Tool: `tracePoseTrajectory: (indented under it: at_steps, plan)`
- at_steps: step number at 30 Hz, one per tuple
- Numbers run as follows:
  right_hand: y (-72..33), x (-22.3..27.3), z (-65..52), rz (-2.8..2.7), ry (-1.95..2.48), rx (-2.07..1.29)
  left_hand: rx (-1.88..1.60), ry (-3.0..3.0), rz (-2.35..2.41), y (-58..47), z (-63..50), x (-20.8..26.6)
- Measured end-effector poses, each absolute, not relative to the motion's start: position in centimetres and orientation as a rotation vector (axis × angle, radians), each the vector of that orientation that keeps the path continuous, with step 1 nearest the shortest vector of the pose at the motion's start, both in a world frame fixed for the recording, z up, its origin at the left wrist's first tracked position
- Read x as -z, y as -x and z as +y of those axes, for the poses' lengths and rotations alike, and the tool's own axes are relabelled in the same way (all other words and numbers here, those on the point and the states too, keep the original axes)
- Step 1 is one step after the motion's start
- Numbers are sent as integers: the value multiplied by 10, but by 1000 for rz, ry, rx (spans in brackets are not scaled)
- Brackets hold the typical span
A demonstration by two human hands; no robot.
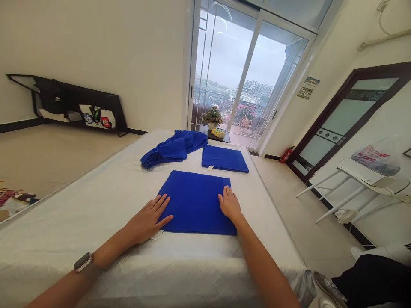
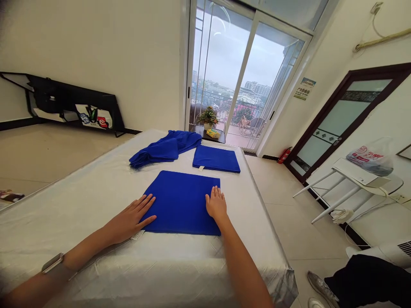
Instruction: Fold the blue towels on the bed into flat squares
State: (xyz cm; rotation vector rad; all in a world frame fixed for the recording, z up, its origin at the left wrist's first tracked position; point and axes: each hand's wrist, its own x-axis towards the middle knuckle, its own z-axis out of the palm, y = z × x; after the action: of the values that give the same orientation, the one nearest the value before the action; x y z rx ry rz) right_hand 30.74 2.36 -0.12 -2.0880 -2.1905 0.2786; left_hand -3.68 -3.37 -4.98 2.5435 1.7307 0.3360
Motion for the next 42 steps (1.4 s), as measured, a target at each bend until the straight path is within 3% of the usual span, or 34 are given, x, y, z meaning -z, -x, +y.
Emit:
tracePoseTrajectory:
  at_steps: [6,12,18,33,42]
  plan:
    - [-308,24,27,-2133,2058,-272,-183,-2600,1601,27,-9,34]
    - [-310,22,25,-2124,2045,-215,-291,-2748,1244,-110,33,4]
    - [-312,22,23,-2191,2040,-199,-437,-2739,1175,-182,56,24]
    - [-310,23,26,-2112,2067,-265,-271,-2463,1782,2,83,43]
    - [-310,17,28,-2173,2127,-238,-336,-2364,1874,14,84,48]
